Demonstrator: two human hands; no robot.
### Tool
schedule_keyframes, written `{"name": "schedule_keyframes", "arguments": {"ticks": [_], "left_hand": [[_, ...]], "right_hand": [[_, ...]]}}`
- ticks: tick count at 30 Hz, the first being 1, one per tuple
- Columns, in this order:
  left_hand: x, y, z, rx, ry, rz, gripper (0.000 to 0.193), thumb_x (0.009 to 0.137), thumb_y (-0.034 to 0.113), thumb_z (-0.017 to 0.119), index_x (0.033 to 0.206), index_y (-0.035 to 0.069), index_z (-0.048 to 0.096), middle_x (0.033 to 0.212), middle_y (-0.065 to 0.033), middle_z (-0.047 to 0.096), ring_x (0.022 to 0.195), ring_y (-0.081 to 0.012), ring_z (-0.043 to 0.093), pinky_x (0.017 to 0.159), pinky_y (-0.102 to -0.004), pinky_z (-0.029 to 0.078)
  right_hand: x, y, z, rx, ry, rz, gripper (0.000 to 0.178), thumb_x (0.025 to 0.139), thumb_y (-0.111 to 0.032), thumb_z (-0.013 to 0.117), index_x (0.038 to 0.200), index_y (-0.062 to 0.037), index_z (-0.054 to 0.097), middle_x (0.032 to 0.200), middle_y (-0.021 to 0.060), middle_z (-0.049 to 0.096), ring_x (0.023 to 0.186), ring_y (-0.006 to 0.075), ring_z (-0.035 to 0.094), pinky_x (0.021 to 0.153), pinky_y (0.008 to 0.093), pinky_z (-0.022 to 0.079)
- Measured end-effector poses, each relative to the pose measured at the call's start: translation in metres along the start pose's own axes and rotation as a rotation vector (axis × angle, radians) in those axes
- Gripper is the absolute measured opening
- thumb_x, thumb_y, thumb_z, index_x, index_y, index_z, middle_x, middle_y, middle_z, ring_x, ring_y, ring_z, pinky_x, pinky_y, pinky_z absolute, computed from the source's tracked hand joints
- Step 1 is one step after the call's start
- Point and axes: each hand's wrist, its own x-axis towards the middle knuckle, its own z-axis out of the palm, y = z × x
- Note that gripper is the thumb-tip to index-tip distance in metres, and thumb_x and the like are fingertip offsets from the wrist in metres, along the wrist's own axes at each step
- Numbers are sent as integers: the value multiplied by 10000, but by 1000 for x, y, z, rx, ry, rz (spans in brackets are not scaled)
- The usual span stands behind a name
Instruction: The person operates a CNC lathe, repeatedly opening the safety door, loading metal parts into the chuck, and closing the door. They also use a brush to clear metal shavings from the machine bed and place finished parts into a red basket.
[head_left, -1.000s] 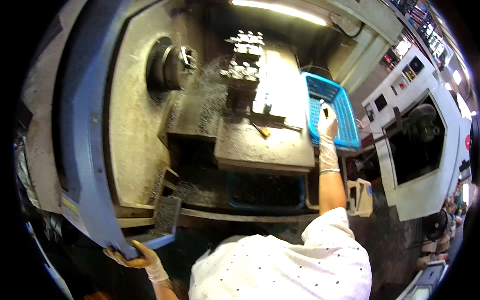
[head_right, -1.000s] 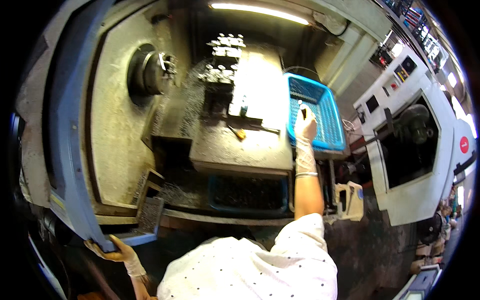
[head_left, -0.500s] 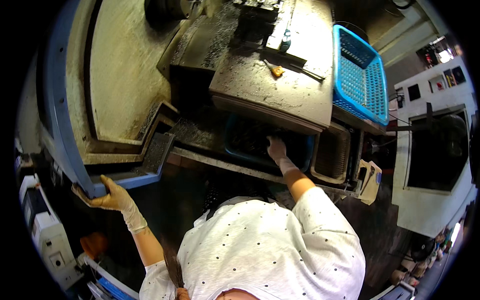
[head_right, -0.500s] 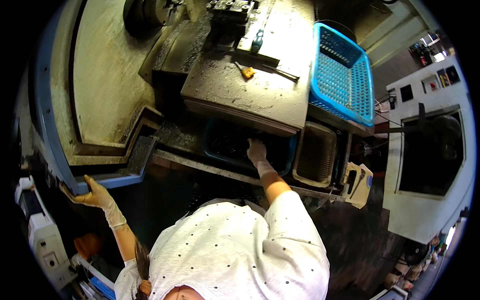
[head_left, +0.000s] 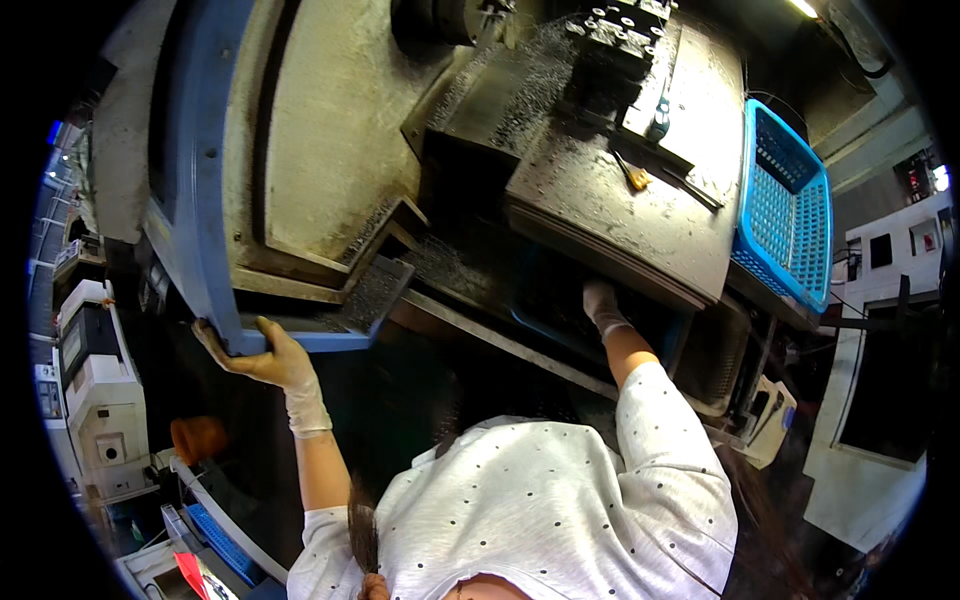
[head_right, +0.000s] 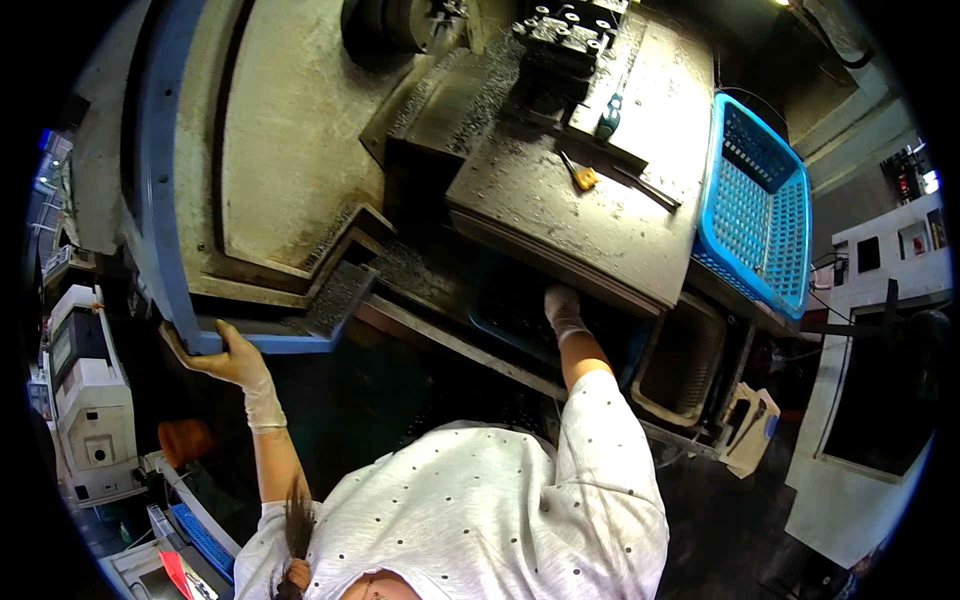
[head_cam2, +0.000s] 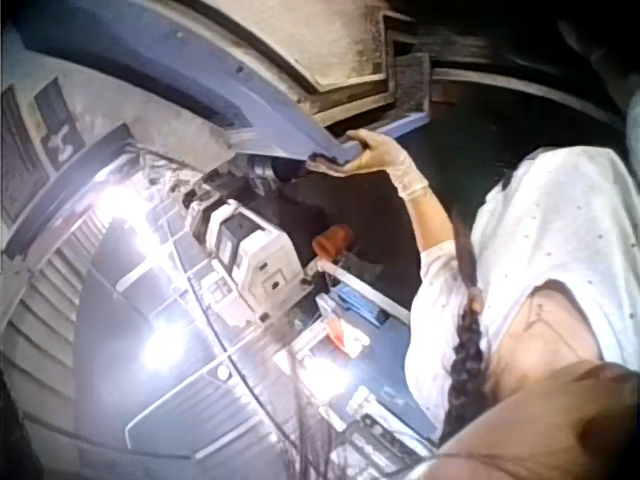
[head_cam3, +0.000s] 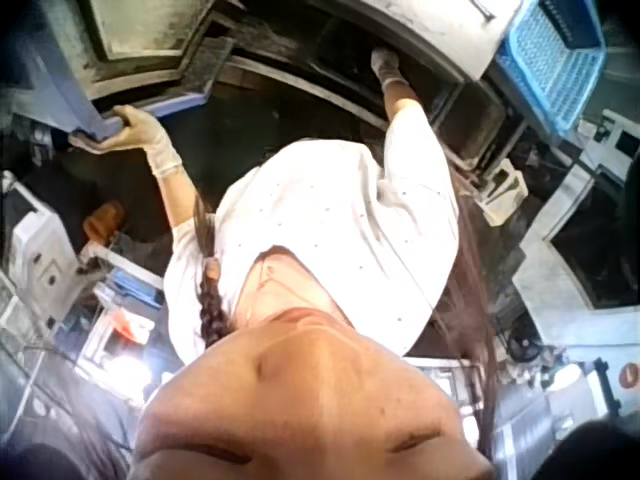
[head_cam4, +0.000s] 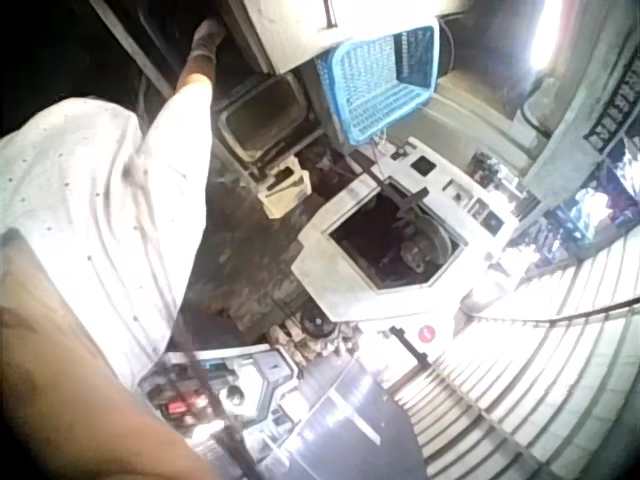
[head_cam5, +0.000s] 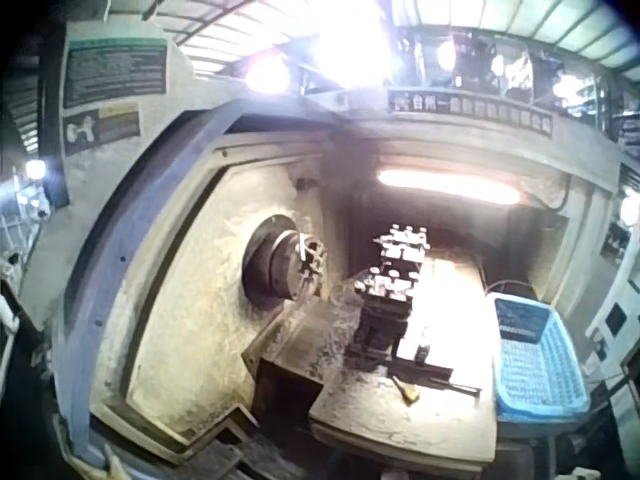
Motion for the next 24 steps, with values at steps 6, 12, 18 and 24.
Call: {"name": "schedule_keyframes", "arguments": {"ticks": [6, 12, 18, 24], "left_hand": [[0, -6, 1, -48, 45, 66, 505, 652, -44, 461, 1085, -17, 203, 1111, -199, 288, 1048, -346, 283, 872, -459, 201], [-5, -9, 5, -108, 24, 55, 518, 647, -56, 457, 1094, 4, 202, 1130, -180, 273, 1064, -341, 261, 880, -458, 185], [-3, -13, -2, -110, 31, 88, 518, 650, -35, 472, 1100, -5, 218, 1143, -190, 269, 1072, -337, 255, 886, -441, 176], [-8, -11, 7, -135, 21, 51, 454, 658, -29, 456, 1051, 9, 232, 1097, -158, 303, 1055, -376, 253, 862, -484, 194]], "right_hand": [[-40, -22, -19, 1240, -67, 320, 138, 671, -171, 498, 776, -83, 516, 759, 66, 517, 689, 183, 486, 600, 319, 400], [-71, -146, -134, 2235, -543, -294, 225, 677, -132, 526, 891, -105, 462, 817, -2, 458, 732, 113, 433, 614, 232, 374], [29, -247, -276, 2145, 61, -497, 182, 676, -111, 539, 837, -44, 486, 685, 2, 481, 620, 103, 448, 547, 203, 358], [182, -192, -295, 1994, 747, 29, 165, 746, -212, 461, 753, -52, 498, 522, 12, 461, 394, 86, 391, 368, 206, 328]]}}
